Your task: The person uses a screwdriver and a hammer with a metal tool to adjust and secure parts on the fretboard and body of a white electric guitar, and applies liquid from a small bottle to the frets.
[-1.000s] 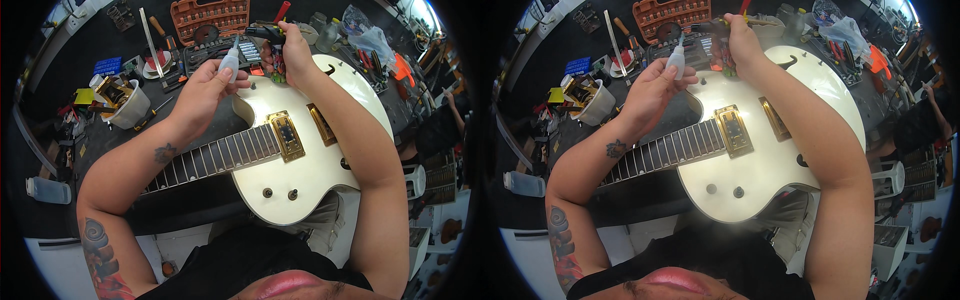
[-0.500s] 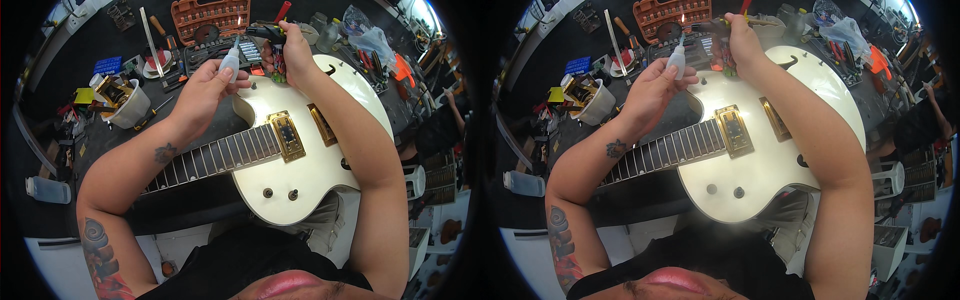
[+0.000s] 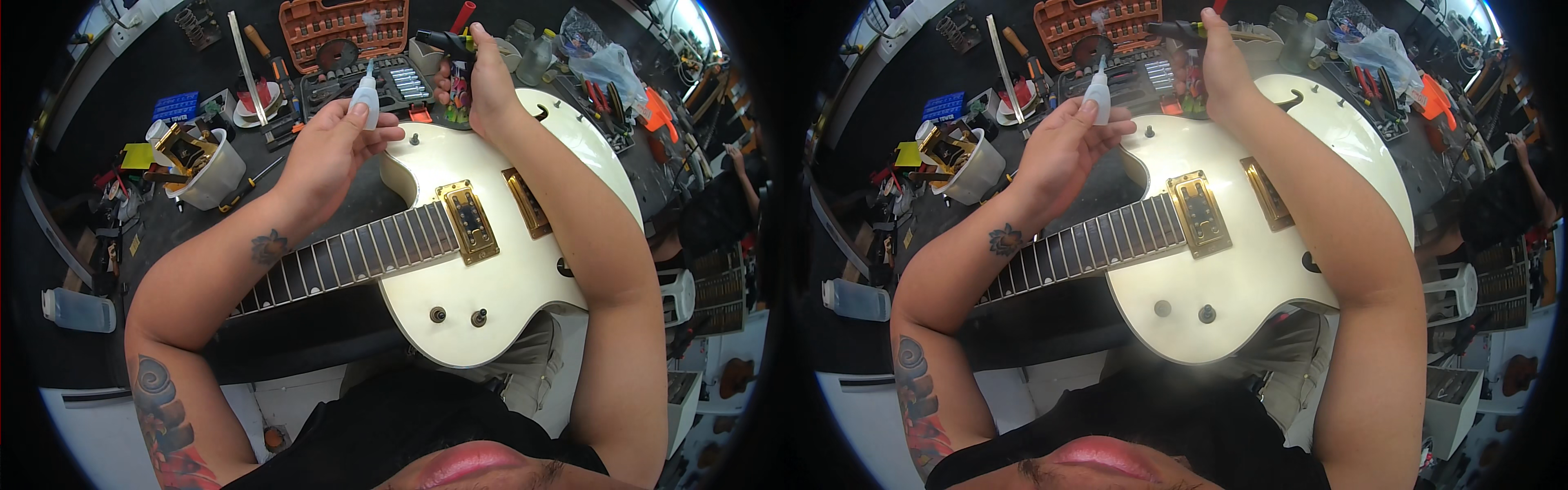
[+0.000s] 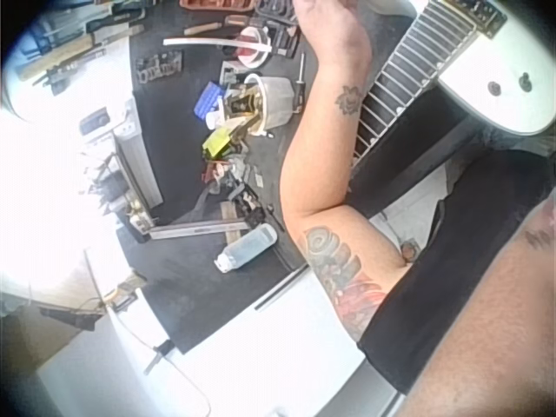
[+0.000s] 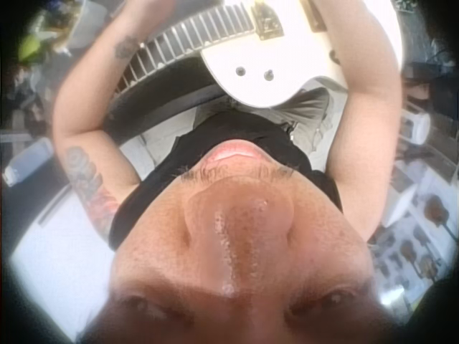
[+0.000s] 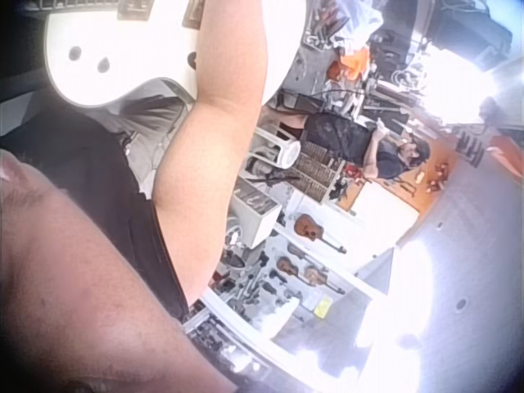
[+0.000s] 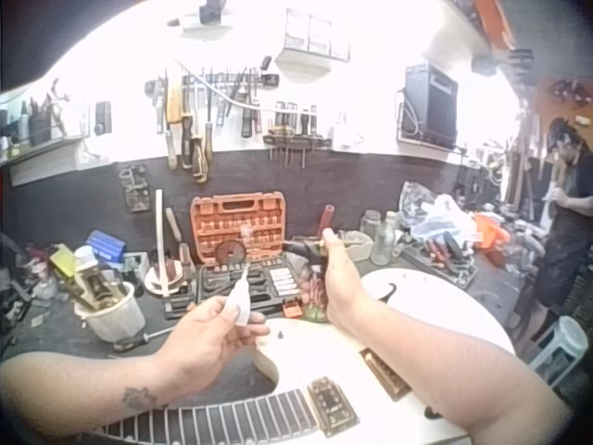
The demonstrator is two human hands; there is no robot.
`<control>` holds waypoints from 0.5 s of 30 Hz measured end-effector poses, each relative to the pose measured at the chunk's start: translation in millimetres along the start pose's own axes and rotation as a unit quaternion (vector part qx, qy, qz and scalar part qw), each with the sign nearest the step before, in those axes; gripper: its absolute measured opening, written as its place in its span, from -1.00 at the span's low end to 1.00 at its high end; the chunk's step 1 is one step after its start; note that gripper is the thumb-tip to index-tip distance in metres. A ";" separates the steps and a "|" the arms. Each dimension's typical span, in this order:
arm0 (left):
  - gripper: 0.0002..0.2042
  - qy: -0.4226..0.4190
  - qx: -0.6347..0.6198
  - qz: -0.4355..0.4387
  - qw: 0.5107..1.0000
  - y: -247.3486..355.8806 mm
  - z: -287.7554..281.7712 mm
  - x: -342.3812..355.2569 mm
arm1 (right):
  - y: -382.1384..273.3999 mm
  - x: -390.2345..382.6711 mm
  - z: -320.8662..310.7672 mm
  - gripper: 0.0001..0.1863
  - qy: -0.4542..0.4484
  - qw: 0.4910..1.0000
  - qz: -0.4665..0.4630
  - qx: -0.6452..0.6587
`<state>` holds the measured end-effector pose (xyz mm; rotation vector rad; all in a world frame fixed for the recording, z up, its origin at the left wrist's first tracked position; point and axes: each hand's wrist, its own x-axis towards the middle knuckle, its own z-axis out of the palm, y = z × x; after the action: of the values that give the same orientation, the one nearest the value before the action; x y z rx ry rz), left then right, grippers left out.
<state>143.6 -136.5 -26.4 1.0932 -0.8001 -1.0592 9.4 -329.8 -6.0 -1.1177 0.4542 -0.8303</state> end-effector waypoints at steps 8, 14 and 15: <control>-0.66 0.008 -0.012 -0.012 1.000 -0.8 -6.1 0.8 | 4.7 6.4 -8.2 -0.43 -0.020 1.000 -0.017 -0.002; -0.66 0.008 -0.011 -0.011 1.000 -0.1 -5.3 0.4 | 6.2 7.3 -9.6 -0.43 -0.003 1.000 -0.015 -0.009; -0.66 0.009 -0.011 -0.012 1.000 -0.1 -5.4 0.5 | 6.2 7.2 -9.8 -0.43 0.003 1.000 -0.010 -0.012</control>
<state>148.7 -135.4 -28.0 1.0935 -0.7609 -1.0747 9.2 -340.1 -15.0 -1.1438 0.4589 -0.8482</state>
